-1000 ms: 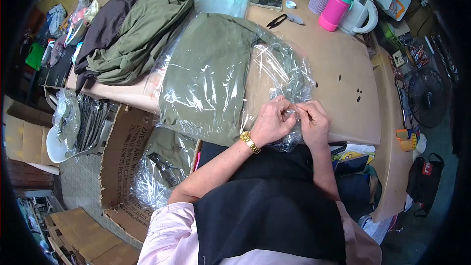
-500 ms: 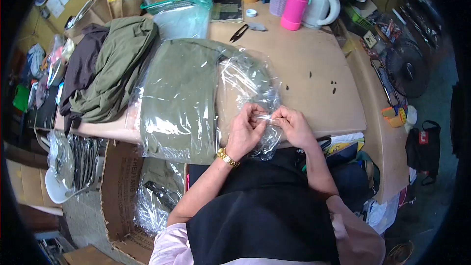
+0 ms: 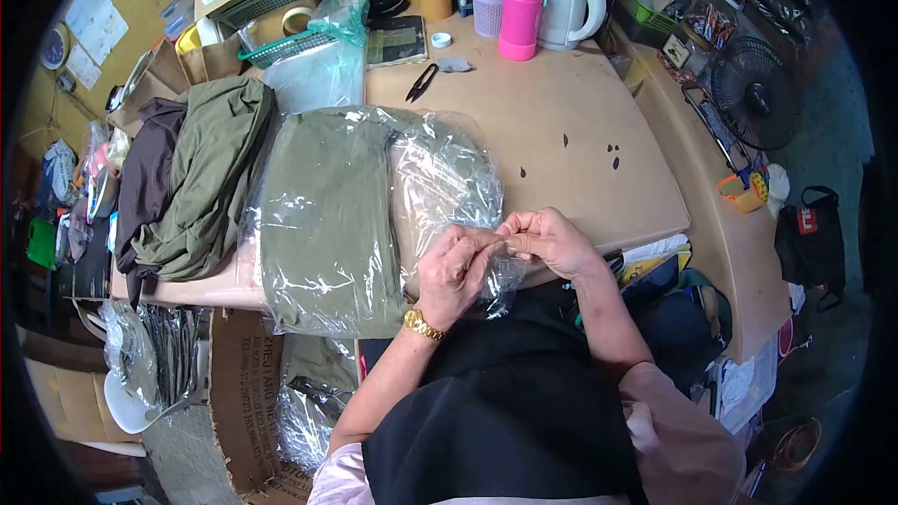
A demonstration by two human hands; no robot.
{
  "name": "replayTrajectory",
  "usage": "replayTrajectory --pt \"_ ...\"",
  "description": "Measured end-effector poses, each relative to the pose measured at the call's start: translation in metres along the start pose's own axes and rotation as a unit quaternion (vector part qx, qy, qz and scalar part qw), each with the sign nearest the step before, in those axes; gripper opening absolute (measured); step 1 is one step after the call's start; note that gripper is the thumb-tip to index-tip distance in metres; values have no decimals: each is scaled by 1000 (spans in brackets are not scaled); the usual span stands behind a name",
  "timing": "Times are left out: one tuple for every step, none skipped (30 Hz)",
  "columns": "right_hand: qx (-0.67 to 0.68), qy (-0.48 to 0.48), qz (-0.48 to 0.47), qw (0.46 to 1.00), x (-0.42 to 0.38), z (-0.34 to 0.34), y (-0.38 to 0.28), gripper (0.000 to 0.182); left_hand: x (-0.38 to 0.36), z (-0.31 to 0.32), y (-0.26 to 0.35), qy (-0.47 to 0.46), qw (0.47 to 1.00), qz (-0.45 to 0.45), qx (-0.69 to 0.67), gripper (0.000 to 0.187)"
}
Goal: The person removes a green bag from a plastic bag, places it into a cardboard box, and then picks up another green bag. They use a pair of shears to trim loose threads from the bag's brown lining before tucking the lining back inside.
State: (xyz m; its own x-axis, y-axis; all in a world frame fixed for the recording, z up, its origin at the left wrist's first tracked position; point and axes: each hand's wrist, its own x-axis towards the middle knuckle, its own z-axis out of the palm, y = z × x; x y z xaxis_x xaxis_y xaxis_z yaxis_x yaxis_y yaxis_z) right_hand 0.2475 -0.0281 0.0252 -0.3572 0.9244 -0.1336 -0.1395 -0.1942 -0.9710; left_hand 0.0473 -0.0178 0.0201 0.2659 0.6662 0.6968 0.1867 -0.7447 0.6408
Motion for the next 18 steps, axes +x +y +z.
replayTrajectory --pt "1 2 -1 1000 0 2 1 13 0 0 0 -2 1000 1 0 21" --pt "-14 19 1 1000 1 6 1 12 1 0 0 -9 1000 -19 19 23" --pt "-30 35 3 999 2 7 2 12 3 0 -1 -16 998 -39 39 25" --pt "-30 36 1 999 2 7 2 12 5 -1 -2 -17 998 -38 39 25" --pt "17 39 -5 999 3 6 3 11 8 -4 -2 -18 1000 -22 5 26" --pt "64 42 -12 997 4 5 2 11 11 -5 -1 -19 999 -6 -29 27" --pt "65 44 -15 997 4 5 0 11 14 -8 9 -31 998 -43 -38 27" --pt "30 46 -5 999 2 6 -4 11 12 -8 7 -34 998 -41 -38 27" --pt "-5 47 5 999 0 7 -8 11 10 -8 2 -31 999 -3 -11 27" --pt "-4 48 3 999 -1 9 -11 11 8 -8 0 -27 999 36 15 28" --pt "-33 42 -14 998 -1 11 -14 11 7 -7 -1 -28 999 38 15 28" --pt "-61 36 -30 997 -2 13 -16 12 6 -6 -1 -17 999 32 11 26" --pt "-61 38 -31 997 -3 14 -17 12 6 -5 0 -5 1000 27 6 24" --pt "-75 42 -13 996 -4 15 -18 12 7 -4 1 -7 1000 29 5 24" --pt "-90 46 5 995 -4 16 -18 13 8 -4 2 -3 999 27 27 25" --pt "-90 48 3 995 -3 17 -17 13 9 -3 2 1 998 25 50 25" --pt "-101 55 -6 993 -2 18 -14 12 9 -2 1 0 998 27 49 25" --pt "-113 63 -15 991 -1 19 -11 12 9 -1 0 -9 998 13 56 26"
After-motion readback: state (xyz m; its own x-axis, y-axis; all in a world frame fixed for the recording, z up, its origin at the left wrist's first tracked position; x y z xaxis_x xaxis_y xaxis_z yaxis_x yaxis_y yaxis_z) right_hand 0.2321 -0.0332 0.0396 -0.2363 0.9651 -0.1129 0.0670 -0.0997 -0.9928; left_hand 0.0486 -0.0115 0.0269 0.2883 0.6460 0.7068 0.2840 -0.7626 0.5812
